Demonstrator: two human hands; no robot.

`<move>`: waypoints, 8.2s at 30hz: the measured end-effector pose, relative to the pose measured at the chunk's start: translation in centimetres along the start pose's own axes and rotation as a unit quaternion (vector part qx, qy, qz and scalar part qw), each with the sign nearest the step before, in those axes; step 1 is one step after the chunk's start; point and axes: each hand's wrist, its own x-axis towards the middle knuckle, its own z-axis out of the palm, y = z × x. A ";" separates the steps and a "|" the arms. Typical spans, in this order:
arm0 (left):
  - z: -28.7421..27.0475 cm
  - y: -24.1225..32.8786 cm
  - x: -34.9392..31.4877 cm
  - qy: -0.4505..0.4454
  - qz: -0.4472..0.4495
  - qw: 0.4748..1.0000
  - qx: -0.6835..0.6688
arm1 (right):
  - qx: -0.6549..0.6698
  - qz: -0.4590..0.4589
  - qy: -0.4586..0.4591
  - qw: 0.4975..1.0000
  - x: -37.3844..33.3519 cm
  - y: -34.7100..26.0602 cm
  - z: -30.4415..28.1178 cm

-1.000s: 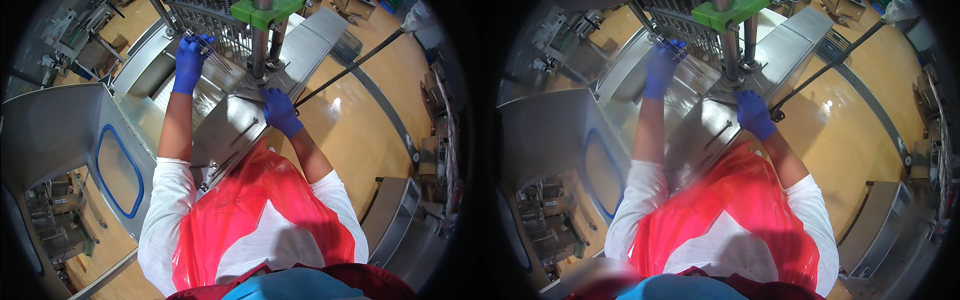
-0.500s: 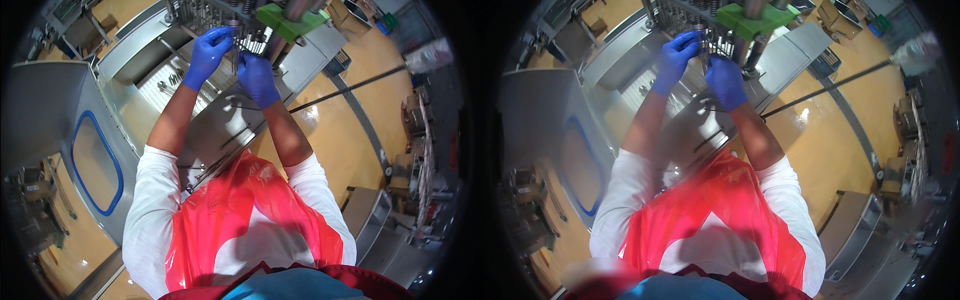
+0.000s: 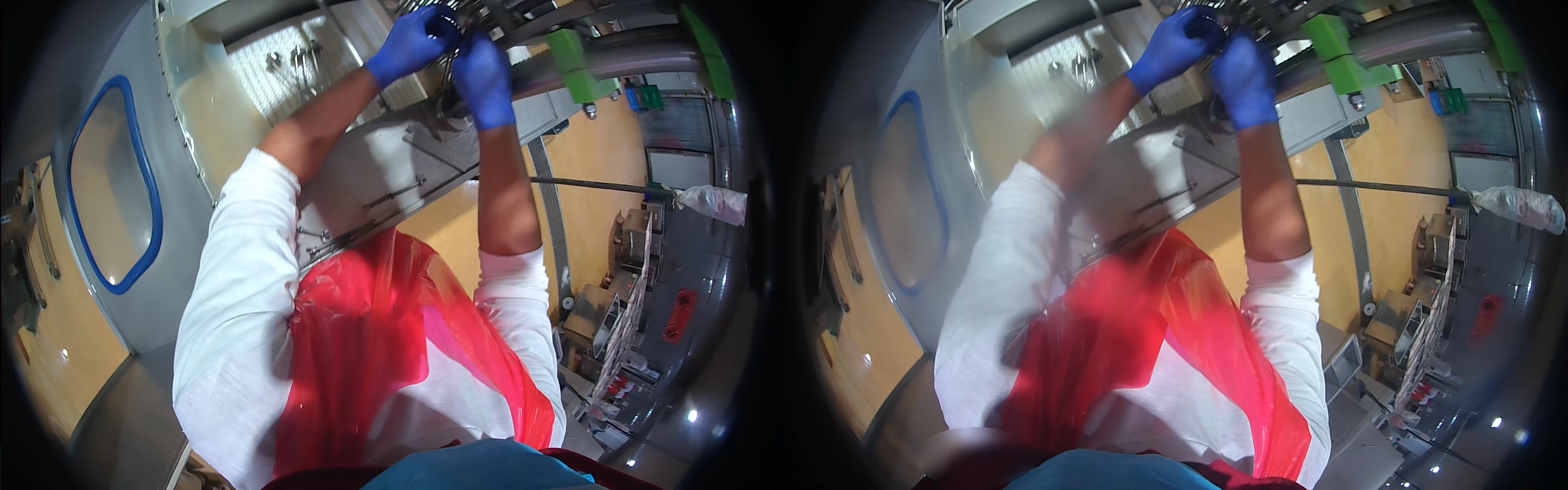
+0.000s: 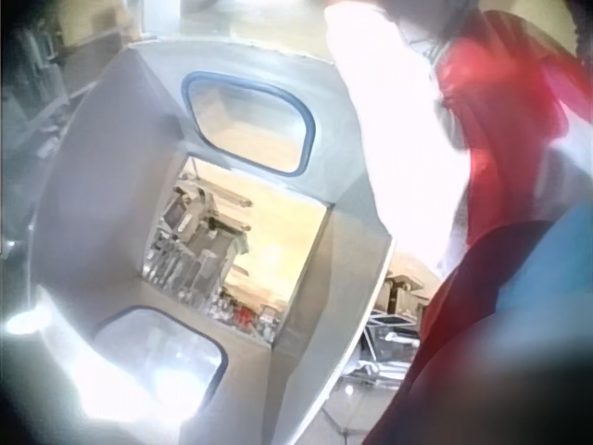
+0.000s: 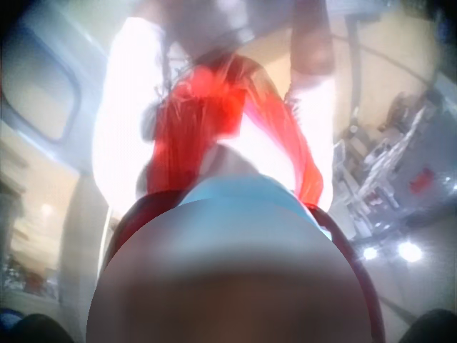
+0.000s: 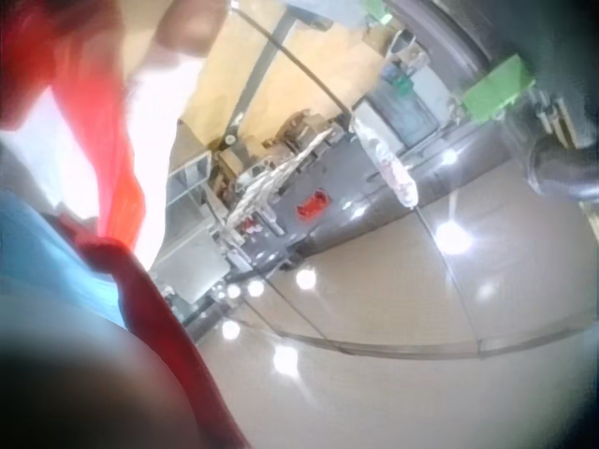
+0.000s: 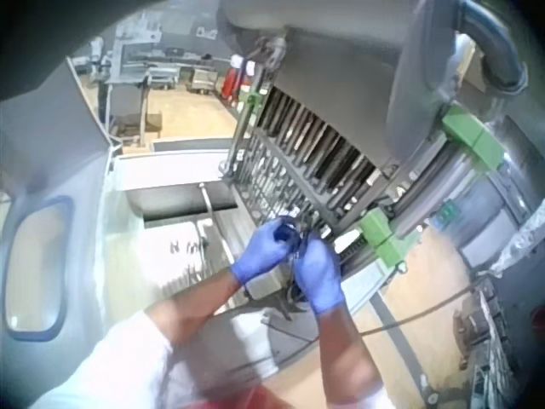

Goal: The person walks to a machine and repeatedly inserts metal rods into vertical slots, then removes them and repeats the process. The person handles the rods one at a time and places them back on the machine surface between cycles.

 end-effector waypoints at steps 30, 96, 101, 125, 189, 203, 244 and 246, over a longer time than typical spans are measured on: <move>1.5 -4.1 -2.8 -0.109 0.002 0.968 0.228 | -0.026 -0.018 -0.089 0.996 1.6 -0.6 -2.0; 3.7 0.5 -1.8 -0.065 -0.015 0.963 0.263 | 0.016 0.041 -0.316 0.948 -17.9 3.4 -4.4; 2.8 1.2 -0.8 -0.134 -0.108 0.962 0.214 | 0.042 0.059 -0.257 0.964 -18.4 3.3 -6.7; 3.2 -2.3 -1.6 -0.091 -0.020 0.975 0.203 | -0.087 0.089 0.057 0.991 -9.7 -3.4 -7.7; 5.8 -1.2 -2.1 -0.063 0.013 0.954 0.293 | 0.125 0.116 0.042 0.985 -22.2 2.8 -3.1; 6.4 -1.1 -1.6 -0.016 -0.083 0.973 0.214 | 0.168 -0.012 -0.035 0.985 -18.4 6.4 -3.4; 5.2 -2.6 -1.1 -0.073 -0.065 0.989 0.111 | -0.114 0.125 0.005 0.986 -10.9 -1.5 -5.2; 5.2 -2.5 -1.6 -0.068 -0.063 0.990 0.108 | -0.096 0.139 0.026 0.985 -9.8 -2.4 -5.5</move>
